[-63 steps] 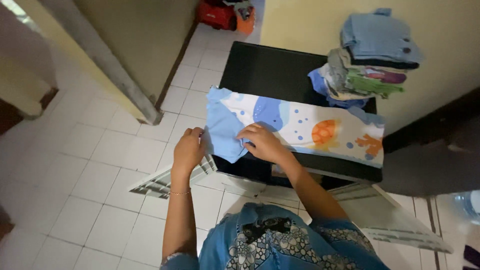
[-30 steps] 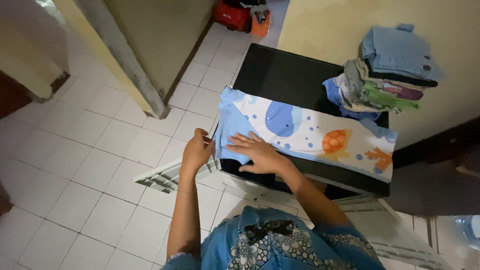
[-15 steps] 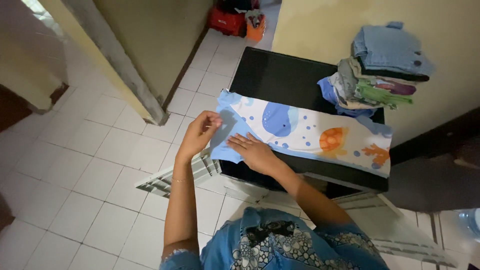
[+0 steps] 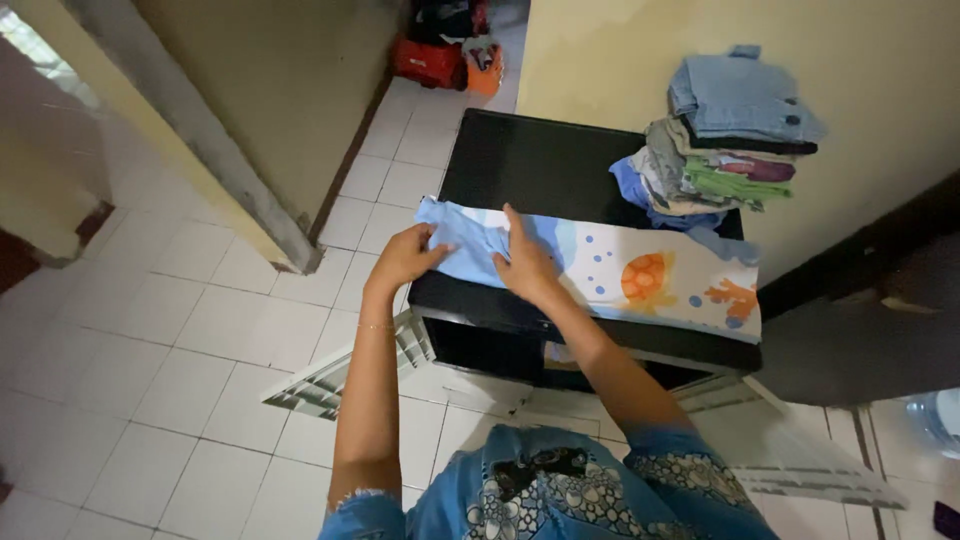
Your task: The person removes folded clothes from a cabinet, places them on top of the cabinet, and refolds the garments one by one by hand.
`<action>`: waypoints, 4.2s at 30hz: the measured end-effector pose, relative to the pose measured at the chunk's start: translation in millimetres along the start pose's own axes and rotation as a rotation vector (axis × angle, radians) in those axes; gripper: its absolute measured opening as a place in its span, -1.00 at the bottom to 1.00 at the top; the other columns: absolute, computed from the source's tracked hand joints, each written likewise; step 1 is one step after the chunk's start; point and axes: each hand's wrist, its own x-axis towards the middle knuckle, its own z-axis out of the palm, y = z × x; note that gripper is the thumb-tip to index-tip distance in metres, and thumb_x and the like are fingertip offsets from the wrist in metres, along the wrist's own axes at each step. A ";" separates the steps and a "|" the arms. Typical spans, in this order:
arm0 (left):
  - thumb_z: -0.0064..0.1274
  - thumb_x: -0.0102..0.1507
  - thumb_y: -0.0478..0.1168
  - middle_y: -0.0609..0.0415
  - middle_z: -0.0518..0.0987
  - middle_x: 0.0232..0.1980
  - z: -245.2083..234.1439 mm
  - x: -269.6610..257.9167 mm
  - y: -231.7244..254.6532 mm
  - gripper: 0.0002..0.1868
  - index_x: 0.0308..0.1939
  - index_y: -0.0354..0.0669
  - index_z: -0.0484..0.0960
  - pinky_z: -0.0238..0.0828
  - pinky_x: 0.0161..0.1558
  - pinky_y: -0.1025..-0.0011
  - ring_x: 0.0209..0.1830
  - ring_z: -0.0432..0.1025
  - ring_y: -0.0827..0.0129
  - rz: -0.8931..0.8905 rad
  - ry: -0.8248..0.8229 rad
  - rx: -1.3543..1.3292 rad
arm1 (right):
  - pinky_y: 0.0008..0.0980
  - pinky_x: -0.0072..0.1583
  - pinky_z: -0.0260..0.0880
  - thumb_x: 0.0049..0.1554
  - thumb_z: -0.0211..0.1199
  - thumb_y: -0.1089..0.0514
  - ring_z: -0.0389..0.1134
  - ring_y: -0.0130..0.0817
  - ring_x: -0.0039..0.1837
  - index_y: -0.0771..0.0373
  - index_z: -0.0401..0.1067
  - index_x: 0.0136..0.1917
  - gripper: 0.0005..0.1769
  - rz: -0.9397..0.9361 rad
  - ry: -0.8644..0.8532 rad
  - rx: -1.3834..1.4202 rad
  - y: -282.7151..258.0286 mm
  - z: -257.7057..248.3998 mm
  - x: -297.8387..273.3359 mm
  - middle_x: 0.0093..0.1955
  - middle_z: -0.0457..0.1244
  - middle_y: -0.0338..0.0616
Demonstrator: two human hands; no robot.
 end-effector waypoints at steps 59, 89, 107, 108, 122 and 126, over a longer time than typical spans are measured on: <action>0.02 -0.02 0.65 -0.37 -0.23 0.66 74.9 -8.9 81.6 0.39 0.59 -0.24 0.02 -0.49 0.48 -0.25 0.67 -0.44 -0.18 0.082 -0.070 0.484 | 0.08 -0.15 0.40 0.11 0.30 -0.06 0.41 0.13 -0.16 0.32 0.47 -0.11 -0.64 0.548 0.632 -0.621 259.8 -155.6 -124.1 -0.15 0.36 0.15; -0.10 0.34 0.26 -0.34 -0.02 0.63 60.3 -32.9 96.9 -0.14 0.54 -0.26 0.22 -0.26 0.55 0.00 0.66 -0.20 -0.18 0.275 -0.185 0.031 | -0.52 -0.17 0.20 0.21 0.34 0.11 0.24 -0.54 -0.24 0.29 0.50 -0.11 -0.81 0.089 0.357 1.197 111.0 -173.8 -39.1 -0.23 0.30 -0.24; 0.09 0.22 0.30 -0.39 0.09 0.57 90.7 -19.4 142.5 -0.13 0.38 -0.27 0.37 -0.21 0.47 -0.27 0.62 -0.10 -0.25 0.225 -0.215 0.464 | -0.40 -0.05 0.38 0.20 0.26 0.13 0.40 -0.34 -0.12 0.40 0.51 0.08 -0.71 0.481 0.617 1.069 242.2 -251.9 -148.7 -0.11 0.39 -0.08; 0.10 0.22 0.29 -0.38 0.08 0.58 93.2 -19.0 146.8 -0.13 0.39 -0.26 0.36 -0.22 0.48 -0.27 0.63 -0.12 -0.23 0.224 -0.237 0.458 | -0.41 -0.08 0.34 0.21 0.26 0.12 0.37 -0.36 -0.14 0.42 0.51 0.08 -0.70 0.503 0.587 0.973 243.5 -252.8 -151.1 -0.14 0.38 -0.07; 0.09 0.28 0.10 -0.36 0.23 0.56 50.9 -6.1 103.9 -0.24 0.47 -0.22 0.37 0.05 0.44 -0.21 0.55 0.12 -0.16 0.100 0.232 0.361 | -0.40 -0.12 0.29 0.19 0.26 0.06 0.33 -0.40 -0.16 0.38 0.49 0.10 -0.65 0.476 0.544 0.273 198.9 -265.3 -147.9 -0.13 0.41 -0.04; 0.17 0.22 0.14 -0.36 0.26 0.53 35.5 9.3 81.6 -0.15 0.42 -0.36 0.36 0.15 0.37 -0.17 0.52 0.15 -0.17 0.020 0.200 0.320 | -0.06 -0.05 0.38 0.02 0.41 0.01 0.39 0.01 -0.02 0.36 0.49 0.09 -0.53 0.699 0.562 -0.405 221.8 -269.7 -161.4 -0.03 0.38 0.19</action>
